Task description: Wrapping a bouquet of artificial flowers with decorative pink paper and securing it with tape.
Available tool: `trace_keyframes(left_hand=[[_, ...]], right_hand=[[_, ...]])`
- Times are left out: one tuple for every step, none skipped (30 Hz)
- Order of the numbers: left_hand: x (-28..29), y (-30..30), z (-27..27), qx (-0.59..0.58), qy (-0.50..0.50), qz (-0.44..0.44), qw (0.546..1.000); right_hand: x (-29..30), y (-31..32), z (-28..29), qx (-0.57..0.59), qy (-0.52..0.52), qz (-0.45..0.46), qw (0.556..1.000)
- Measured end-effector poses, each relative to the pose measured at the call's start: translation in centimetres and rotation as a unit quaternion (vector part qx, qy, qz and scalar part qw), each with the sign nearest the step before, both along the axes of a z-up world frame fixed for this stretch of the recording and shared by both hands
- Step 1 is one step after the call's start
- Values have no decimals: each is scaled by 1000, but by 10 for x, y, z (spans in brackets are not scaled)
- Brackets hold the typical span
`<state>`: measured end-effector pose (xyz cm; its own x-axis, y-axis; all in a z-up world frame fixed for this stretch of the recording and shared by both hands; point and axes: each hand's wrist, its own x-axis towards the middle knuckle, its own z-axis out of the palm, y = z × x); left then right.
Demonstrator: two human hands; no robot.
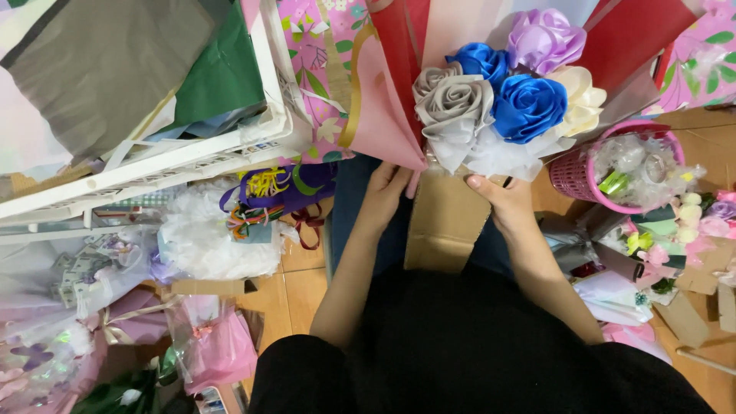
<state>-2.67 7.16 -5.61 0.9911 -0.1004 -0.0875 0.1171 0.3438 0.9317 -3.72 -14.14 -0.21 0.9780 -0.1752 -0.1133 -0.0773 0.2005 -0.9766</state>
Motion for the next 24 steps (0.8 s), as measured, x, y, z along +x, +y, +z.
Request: trace_keyframes(left_hand=[[3, 11, 23, 75, -10, -8, 997], [1, 21, 49, 73, -14, -6, 997], [-3, 31, 74, 179, -57, 63, 980], [-7, 41, 99, 283, -99, 133, 945], [-6, 44, 117, 282, -98, 136, 945], [-4, 46, 136, 323, -205, 215, 899], [-4, 49, 154, 359, -306, 289, 833], [2, 47, 160, 360, -304, 292, 833], [9, 46, 167, 382, -337, 316, 800], [16, 43, 174, 404, -369, 339, 765], [21, 41, 185, 403, -371, 339, 765], [27, 39, 196, 460, -380, 316, 738], [33, 35, 206, 513, -388, 289, 709], [37, 33, 209, 511, -391, 287, 709], [42, 31, 211, 517, -390, 287, 707], [48, 28, 213, 522, -388, 286, 703], [48, 28, 212, 518, -393, 284, 705], [49, 29, 211, 522, -376, 283, 711], [50, 30, 209, 527, -358, 282, 717], [49, 30, 209, 525, -362, 280, 718], [47, 30, 208, 538, -343, 275, 719], [45, 31, 207, 550, -324, 270, 720], [47, 31, 203, 549, -327, 269, 721], [50, 32, 199, 535, -329, 256, 735]], right_hand=[[4, -2, 0, -6, -9, 2, 1000], [5, 0, 6, -9, -13, 3, 1000], [7, 1, 13, -13, -13, 8, 1000], [8, 3, 19, -17, -13, 12, 1000], [9, 3, 15, -18, -13, 15, 1000], [10, 4, 12, -18, -21, 21, 999], [9, 5, 8, -16, -27, 28, 999], [8, 7, 12, -16, -26, 31, 999], [7, 10, 16, -18, -25, 27, 999], [6, 11, 21, -20, -25, 23, 999], [4, 9, 7, -20, -27, 22, 999], [3, 6, -6, -34, -36, 25, 998], [1, 2, -20, -48, -43, 25, 998], [-1, 5, -14, -49, -45, 22, 998], [-1, 8, -8, -56, -60, 20, 996], [-1, 10, -2, -64, -75, 19, 995], [-1, 11, -1, -65, -77, 13, 995], [-1, 12, 1, -60, -73, 21, 995], [-1, 13, 2, -53, -68, 30, 996], [0, 12, 3, -54, -70, 25, 996], [0, 12, 4, -68, -76, 25, 994], [0, 12, 5, -82, -83, 26, 993], [0, 13, 6, -82, -84, 22, 993], [0, 14, 8, -73, -73, 24, 994]])
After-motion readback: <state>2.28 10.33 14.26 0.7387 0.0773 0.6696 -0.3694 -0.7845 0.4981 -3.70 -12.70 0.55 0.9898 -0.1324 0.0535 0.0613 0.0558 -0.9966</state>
